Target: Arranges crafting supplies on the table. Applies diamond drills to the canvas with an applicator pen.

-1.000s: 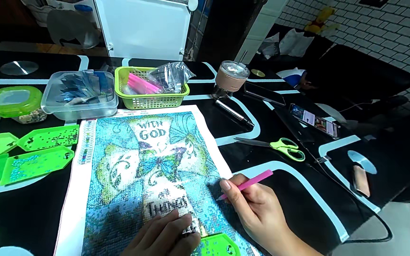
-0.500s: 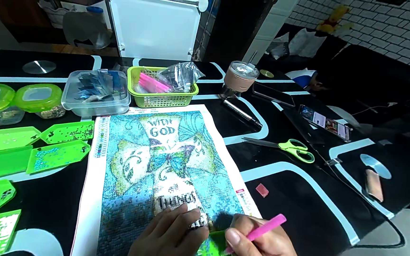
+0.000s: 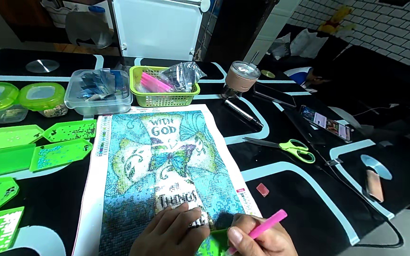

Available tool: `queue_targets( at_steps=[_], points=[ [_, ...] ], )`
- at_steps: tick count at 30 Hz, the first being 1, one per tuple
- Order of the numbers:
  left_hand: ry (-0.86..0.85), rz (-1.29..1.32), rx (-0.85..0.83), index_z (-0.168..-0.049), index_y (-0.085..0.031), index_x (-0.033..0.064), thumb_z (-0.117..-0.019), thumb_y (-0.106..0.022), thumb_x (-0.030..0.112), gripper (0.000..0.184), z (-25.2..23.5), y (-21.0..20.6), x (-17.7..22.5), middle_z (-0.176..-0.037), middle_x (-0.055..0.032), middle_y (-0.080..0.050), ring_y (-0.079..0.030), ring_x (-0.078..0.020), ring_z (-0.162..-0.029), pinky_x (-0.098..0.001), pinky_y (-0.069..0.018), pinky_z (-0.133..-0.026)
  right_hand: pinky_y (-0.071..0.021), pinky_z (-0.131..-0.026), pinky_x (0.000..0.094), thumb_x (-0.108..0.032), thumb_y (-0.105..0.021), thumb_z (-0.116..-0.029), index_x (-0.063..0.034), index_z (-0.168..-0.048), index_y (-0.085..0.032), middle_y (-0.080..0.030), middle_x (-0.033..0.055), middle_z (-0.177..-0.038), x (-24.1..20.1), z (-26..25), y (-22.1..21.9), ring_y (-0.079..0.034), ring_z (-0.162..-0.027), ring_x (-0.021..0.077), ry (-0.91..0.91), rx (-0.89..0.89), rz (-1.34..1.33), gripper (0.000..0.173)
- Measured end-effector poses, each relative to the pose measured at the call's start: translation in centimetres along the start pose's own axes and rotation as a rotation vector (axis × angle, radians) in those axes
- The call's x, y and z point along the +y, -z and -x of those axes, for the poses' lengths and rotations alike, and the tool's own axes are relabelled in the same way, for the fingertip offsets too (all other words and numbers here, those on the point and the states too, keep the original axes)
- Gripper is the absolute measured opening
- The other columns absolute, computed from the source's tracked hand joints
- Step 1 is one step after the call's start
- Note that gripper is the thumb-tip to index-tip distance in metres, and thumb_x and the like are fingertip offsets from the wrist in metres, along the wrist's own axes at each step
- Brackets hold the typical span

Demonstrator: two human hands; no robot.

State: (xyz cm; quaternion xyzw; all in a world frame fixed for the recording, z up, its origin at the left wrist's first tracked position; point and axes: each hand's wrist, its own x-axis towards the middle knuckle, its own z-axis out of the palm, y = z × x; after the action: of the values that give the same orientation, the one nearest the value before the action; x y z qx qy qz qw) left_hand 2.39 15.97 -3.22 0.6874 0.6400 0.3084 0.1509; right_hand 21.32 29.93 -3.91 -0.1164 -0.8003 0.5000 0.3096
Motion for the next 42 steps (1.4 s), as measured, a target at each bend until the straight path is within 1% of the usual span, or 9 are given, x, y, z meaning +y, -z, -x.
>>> queue_targets(
  at_steps=[4, 10, 18, 22, 24, 26, 30, 35, 42],
  points=[
    [0.001, 0.000, -0.008, -0.120, -0.074, 0.0122, -0.0907, -0.075, 0.039, 0.040, -0.1, 0.2, 0.1, -0.134, -0.0120, -0.069, -0.060, -0.0338, -0.131, -0.0487, -0.0471, -0.109, -0.0533, -0.063, 0.0128, -0.018, -0.053, -0.1082, -0.0096, -0.089, -0.065, -0.067, -0.0066, -0.075, 0.1, -0.7, 0.8, -0.063, -0.069, -0.0051, -0.121, 0.063, -0.164, 0.024],
    [-0.002, 0.000, -0.004, -0.118, -0.074, 0.0124, -0.0915, -0.074, 0.040, 0.038, 0.0, 0.2, 0.0, -0.134, -0.0118, -0.068, -0.060, -0.0331, -0.131, -0.0474, -0.0470, -0.109, -0.0493, -0.063, 0.0174, -0.016, -0.053, -0.1081, 0.0011, -0.085, -0.060, -0.060, 0.0078, -0.069, 0.3, -0.3, 0.4, -0.059, -0.065, 0.0046, 0.040, -0.052, 0.017, 0.030],
    [-0.003, -0.007, -0.004, -0.118, -0.074, 0.0130, -0.0910, -0.074, 0.039, 0.038, 0.0, 0.1, 0.0, -0.134, -0.0114, -0.068, -0.060, -0.0332, -0.131, -0.0471, -0.0469, -0.110, -0.0485, -0.062, 0.0181, -0.014, -0.054, -0.1074, 0.0022, -0.085, -0.060, -0.059, 0.0098, -0.069, 0.4, -0.2, 0.0, -0.058, -0.064, 0.0071, 0.091, -0.075, 0.041, 0.029],
    [-0.003, -0.006, -0.009, -0.119, -0.074, 0.0124, -0.0908, -0.075, 0.038, 0.038, 0.0, 0.2, 0.0, -0.134, -0.0117, -0.069, -0.060, -0.0333, -0.131, -0.0472, -0.0468, -0.109, -0.0505, -0.063, 0.0153, -0.017, -0.054, -0.1081, -0.0008, -0.087, -0.062, -0.062, 0.0038, -0.070, 0.2, -0.3, 0.2, -0.061, -0.066, 0.0009, -0.006, -0.022, -0.043, 0.028],
    [0.001, -0.005, -0.018, -0.120, -0.074, 0.0120, -0.0907, -0.075, 0.039, 0.039, 0.0, 0.3, 0.1, -0.134, -0.0120, -0.069, -0.060, -0.0338, -0.131, -0.0479, -0.0469, -0.109, -0.0513, -0.061, 0.0125, -0.021, -0.054, -0.1081, -0.0102, -0.089, -0.065, -0.067, -0.0061, -0.075, 0.0, -0.7, 0.6, -0.062, -0.067, -0.0050, -0.139, 0.065, -0.167, 0.024],
    [0.001, -0.006, -0.032, -0.121, -0.074, 0.0124, -0.0912, -0.074, 0.040, 0.041, -0.1, 0.4, 0.0, -0.135, -0.0119, -0.068, -0.060, -0.0341, -0.131, -0.0485, -0.0472, -0.109, -0.0489, -0.054, 0.0109, -0.024, -0.055, -0.1068, -0.0181, -0.088, -0.068, -0.069, -0.0106, -0.076, 0.3, -1.7, 1.3, -0.060, -0.062, -0.0065, -0.230, 0.189, -0.228, 0.024],
    [0.003, 0.016, -0.058, -0.123, -0.073, 0.0109, -0.0922, -0.073, 0.040, 0.043, -0.2, 0.6, 0.1, -0.136, -0.0130, -0.067, -0.059, -0.0357, -0.131, -0.0495, -0.0465, -0.109, -0.0484, -0.050, 0.0122, -0.019, -0.054, -0.1059, -0.0135, -0.083, -0.068, -0.069, -0.0056, -0.073, 2.2, -3.6, 2.8, -0.061, -0.058, -0.0022, -0.242, 0.313, -0.143, 0.027],
    [0.007, 0.020, -0.070, -0.123, -0.073, 0.0108, -0.0922, -0.073, 0.040, 0.043, -0.2, 0.6, 0.1, -0.137, -0.0137, -0.066, -0.058, -0.0362, -0.133, -0.0501, -0.0451, -0.110, -0.0506, -0.054, 0.0129, -0.019, -0.054, -0.1065, -0.0110, -0.086, -0.067, -0.067, -0.0057, -0.074, 3.2, -3.7, 2.7, -0.061, -0.061, -0.0019, -0.156, 0.289, 0.029, 0.025],
    [0.011, 0.023, -0.073, -0.123, -0.073, 0.0106, -0.0919, -0.074, 0.039, 0.043, -0.2, 0.7, 0.2, -0.137, -0.0140, -0.067, -0.058, -0.0371, -0.132, -0.0514, -0.0450, -0.111, -0.0505, -0.055, 0.0117, -0.017, -0.055, -0.1054, -0.0104, -0.086, -0.068, -0.066, -0.0066, -0.072, 3.2, -3.6, 2.3, -0.061, -0.061, -0.0028, -0.127, 0.295, 0.074, 0.024]
  ],
)
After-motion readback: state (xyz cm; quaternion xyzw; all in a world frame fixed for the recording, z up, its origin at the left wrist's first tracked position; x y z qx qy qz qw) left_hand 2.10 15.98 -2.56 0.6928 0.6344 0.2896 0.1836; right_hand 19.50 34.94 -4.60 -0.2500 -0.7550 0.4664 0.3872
